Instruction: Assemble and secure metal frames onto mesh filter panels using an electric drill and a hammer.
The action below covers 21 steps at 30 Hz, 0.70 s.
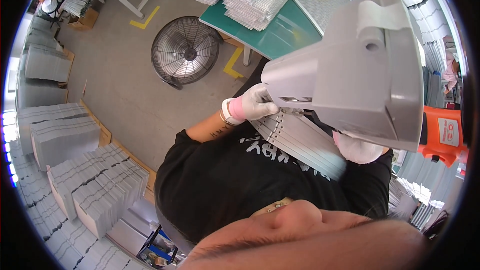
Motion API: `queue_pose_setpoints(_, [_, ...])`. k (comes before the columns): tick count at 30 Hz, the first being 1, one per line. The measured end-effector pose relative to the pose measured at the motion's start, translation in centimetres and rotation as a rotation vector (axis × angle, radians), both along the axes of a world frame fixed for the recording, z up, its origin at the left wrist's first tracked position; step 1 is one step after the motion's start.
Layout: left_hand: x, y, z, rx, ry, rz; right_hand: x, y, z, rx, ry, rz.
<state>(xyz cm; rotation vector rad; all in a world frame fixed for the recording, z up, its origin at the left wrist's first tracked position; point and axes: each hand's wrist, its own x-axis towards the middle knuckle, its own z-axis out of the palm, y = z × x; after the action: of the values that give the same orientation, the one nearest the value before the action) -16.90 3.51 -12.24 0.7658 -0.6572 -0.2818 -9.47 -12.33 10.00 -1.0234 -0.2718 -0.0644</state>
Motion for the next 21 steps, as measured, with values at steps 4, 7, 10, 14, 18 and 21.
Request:
queue_pose_setpoints(4, [-0.6,0.5,-1.8,-0.034,0.082,0.000,-0.4,0.0,-0.6,-0.012,0.029,0.020])
queue_pose_setpoints(7, [-0.2,0.3,-0.9,0.081,-0.108,0.106,-4.8,-5.0,-0.4,-0.021,0.041,0.009])
queue_pose_setpoints(10, [0.5,-0.2,0.0,-0.023,-0.181,0.061,-4.2,-4.0,-0.1,-0.028,0.052,-0.010])
queue_pose_setpoints(14, [0.4,0.2,-0.2,-0.013,-0.165,0.090,-2.6,-5.8,1.8,0.208,-0.226,0.055])
queue_pose_setpoints(18, [0.3,0.1,-0.8,-0.009,-0.029,-0.063,-3.1,-6.1,1.5,0.176,-0.225,-0.095])
queue_pose_setpoints(21, [0.3,-0.2,-0.4,-0.037,-0.089,0.020,-3.0,-5.9,1.5,0.267,-0.216,0.022])
